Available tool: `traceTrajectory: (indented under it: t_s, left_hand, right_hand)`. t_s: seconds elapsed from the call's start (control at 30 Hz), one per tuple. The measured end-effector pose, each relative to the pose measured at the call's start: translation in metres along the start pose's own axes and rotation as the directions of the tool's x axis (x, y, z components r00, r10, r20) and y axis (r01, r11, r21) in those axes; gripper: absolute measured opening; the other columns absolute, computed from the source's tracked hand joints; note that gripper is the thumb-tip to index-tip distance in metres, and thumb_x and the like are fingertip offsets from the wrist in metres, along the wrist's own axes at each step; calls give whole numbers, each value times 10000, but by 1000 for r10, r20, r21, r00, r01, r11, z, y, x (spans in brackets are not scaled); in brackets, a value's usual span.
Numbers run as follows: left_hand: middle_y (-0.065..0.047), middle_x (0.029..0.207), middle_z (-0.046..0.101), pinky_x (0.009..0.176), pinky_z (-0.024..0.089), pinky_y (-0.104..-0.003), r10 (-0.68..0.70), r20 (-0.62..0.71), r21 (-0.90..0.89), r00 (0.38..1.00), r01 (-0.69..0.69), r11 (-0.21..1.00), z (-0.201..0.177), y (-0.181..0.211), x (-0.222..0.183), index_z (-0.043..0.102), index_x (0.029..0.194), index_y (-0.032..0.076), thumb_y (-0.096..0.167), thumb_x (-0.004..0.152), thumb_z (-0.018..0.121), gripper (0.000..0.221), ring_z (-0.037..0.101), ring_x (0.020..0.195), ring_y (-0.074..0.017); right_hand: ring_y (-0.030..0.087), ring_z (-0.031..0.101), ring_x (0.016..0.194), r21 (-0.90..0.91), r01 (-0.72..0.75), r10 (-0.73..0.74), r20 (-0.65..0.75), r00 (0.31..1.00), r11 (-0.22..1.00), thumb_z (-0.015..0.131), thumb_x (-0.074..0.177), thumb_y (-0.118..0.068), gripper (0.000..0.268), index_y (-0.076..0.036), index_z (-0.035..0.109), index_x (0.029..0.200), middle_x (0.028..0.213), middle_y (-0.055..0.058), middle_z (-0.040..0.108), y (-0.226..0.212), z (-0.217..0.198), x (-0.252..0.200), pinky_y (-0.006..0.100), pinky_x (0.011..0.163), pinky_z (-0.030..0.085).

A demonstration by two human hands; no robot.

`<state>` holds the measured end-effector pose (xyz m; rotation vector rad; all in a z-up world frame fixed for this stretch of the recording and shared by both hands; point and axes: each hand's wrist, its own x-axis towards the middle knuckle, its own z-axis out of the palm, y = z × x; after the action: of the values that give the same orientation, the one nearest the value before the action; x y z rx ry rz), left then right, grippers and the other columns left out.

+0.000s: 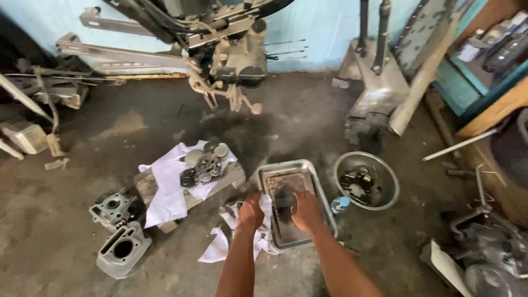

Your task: The person cleans small mechanical parts by pouring liquid from a bottle into a metal tray and wiping the items with a white cloth. The person repeatedly picks up parts from a bowl, cleans them in the tray, and places them on a nearby surface.

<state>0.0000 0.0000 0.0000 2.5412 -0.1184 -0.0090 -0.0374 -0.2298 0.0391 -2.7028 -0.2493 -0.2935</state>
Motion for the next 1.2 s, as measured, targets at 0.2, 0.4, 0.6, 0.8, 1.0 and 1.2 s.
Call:
traceTrajectory:
  t_s: [0.2,0.4,0.6,0.8,1.0,1.2]
  left_hand:
    - [-102,745,660,1053,395,-726,334,-508,515,794,-31,857,30,38,-21,750,978,50,165,856,596,228,690,733,-267]
    - [-52,1205,682,1145,232,-752,11,134,331,991,-55,942,4,101,-3,568,1223,229,269,1003,465,247,604,1216,-259]
    - [-47,1289,601,1173,248,-730,64,62,466,996,-85,881,63,129,31,518,1285,272,387,1035,396,301,546,1308,-285]
    - [-49,1510,544,1272,67,-613,-146,286,540,947,-33,841,3,303,10,500,1482,177,79,1045,388,463,384,1490,-226]
    - [-71,1490,480,1189,275,-674,-63,309,220,949,-7,975,129,288,39,392,1487,262,296,1018,436,472,475,1371,-440]
    - [-23,1491,525,1231,199,-555,-112,349,352,930,-19,936,95,323,41,516,1333,313,304,1077,280,348,515,1374,-286]
  right_hand:
    - [381,547,1118,-214,-81,34,-215,976,974,611,857,-298,377,-152,594,1204,1171,140,564,17,-61,-18,529,906,444]
    - [399,564,1149,-98,-194,170,-213,962,976,536,932,-271,344,-93,623,1213,1215,183,557,91,-128,-27,529,968,443]
    - [401,553,1194,-144,-457,466,35,884,878,414,995,-150,346,-126,554,1310,1290,197,521,145,-219,-35,550,976,478]
    - [410,399,1414,-14,-699,684,224,694,715,420,981,-288,449,-236,596,1391,1490,160,471,263,-177,-68,580,1131,343]
    - [365,632,1215,-70,-686,676,272,685,724,541,887,-371,427,-312,644,1298,1303,101,637,315,-114,-74,530,1003,522]
    - [411,667,1132,-20,-593,585,188,789,805,544,899,-303,346,-245,668,1217,1153,146,676,299,-120,-64,581,1030,492]
